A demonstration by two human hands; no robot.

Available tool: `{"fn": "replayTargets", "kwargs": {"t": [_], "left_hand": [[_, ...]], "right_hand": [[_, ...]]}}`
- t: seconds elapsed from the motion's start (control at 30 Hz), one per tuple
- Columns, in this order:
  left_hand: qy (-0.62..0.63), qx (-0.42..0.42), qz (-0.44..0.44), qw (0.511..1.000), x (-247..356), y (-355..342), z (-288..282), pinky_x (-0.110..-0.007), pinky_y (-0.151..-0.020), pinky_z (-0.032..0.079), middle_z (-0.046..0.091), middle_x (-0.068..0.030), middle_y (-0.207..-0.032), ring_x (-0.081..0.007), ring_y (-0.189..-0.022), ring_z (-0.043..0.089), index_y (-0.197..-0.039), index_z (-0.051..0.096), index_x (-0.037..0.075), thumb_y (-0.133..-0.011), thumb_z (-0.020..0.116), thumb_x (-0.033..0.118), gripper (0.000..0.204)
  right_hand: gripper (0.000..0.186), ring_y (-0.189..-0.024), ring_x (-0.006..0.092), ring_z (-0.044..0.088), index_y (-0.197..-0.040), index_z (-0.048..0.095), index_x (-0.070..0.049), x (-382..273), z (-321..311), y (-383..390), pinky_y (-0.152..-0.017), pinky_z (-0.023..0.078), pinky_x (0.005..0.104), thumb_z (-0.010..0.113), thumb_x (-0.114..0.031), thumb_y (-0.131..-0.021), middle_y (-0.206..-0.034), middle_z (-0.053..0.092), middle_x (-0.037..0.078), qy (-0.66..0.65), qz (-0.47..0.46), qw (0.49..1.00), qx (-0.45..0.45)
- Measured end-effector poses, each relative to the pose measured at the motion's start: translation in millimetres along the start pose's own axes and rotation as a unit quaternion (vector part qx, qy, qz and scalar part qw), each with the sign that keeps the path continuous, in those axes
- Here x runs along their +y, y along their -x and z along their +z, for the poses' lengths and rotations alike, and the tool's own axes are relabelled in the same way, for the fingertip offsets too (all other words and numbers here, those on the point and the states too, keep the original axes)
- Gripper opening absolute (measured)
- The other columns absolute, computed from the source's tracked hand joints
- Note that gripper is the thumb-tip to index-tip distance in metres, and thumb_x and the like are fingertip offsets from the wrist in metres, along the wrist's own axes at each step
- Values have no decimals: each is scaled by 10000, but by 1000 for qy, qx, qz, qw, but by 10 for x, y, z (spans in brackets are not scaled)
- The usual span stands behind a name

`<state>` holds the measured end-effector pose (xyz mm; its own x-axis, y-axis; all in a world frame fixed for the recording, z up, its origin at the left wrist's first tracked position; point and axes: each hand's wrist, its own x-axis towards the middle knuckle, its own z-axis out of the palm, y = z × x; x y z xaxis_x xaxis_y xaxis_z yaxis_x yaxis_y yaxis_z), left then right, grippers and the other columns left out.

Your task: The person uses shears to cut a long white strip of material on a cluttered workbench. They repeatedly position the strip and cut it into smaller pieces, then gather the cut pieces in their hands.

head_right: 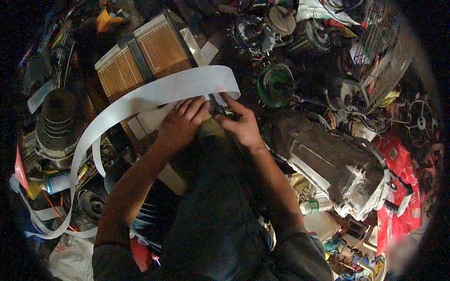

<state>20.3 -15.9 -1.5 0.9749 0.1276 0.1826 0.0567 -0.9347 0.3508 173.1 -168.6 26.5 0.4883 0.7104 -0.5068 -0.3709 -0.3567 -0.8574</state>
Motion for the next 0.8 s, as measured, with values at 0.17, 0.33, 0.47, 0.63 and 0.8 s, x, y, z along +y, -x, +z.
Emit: {"fn": "replayTargets", "kwargs": {"t": [0.17,0.33,0.47,0.63,0.8], "left_hand": [[-9,2,-49,999,15,164,60,-405,-1022,454,552,-84,-1317,-269,-1194,544,-1215,563,92,-862,567,172,362],[-68,24,-34,997,45,99,-88,-401,-996,484,545,-76,-1290,-267,-1163,559,-1170,552,115,-859,580,180,318],[-73,40,-62,995,47,116,2,-411,-1005,475,530,-92,-1293,-270,-1152,562,-1193,547,117,-875,567,179,325],[-77,44,9,996,8,43,-118,-403,-992,474,535,-90,-1302,-270,-1161,566,-1229,540,118,-885,561,193,353],[-36,-16,-33,999,16,104,-5,-389,-959,479,545,-66,-1330,-247,-1167,572,-1256,527,112,-911,548,201,356]], "right_hand": [[529,-1105,127,557,-1337,541,42,-304,112,224,-968,437,270,723,-27,-845,-1244,624,83,-10,-36,999,22],[301,-851,72,567,-1144,666,-1,-37,35,91,-770,468,240,552,-248,-1013,-962,661,-14,-140,11,989,33],[328,-706,49,523,-997,683,-46,248,54,-14,-634,418,211,510,-323,-1030,-795,618,-48,-12,-80,996,26],[256,-775,44,558,-1080,681,-11,201,222,27,-681,445,198,536,-213,-1020,-865,665,-21,-28,-111,992,55],[216,-857,69,604,-1140,679,38,242,92,-156,-770,494,221,608,-28,-947,-994,704,27,-54,-80,994,60]]}}
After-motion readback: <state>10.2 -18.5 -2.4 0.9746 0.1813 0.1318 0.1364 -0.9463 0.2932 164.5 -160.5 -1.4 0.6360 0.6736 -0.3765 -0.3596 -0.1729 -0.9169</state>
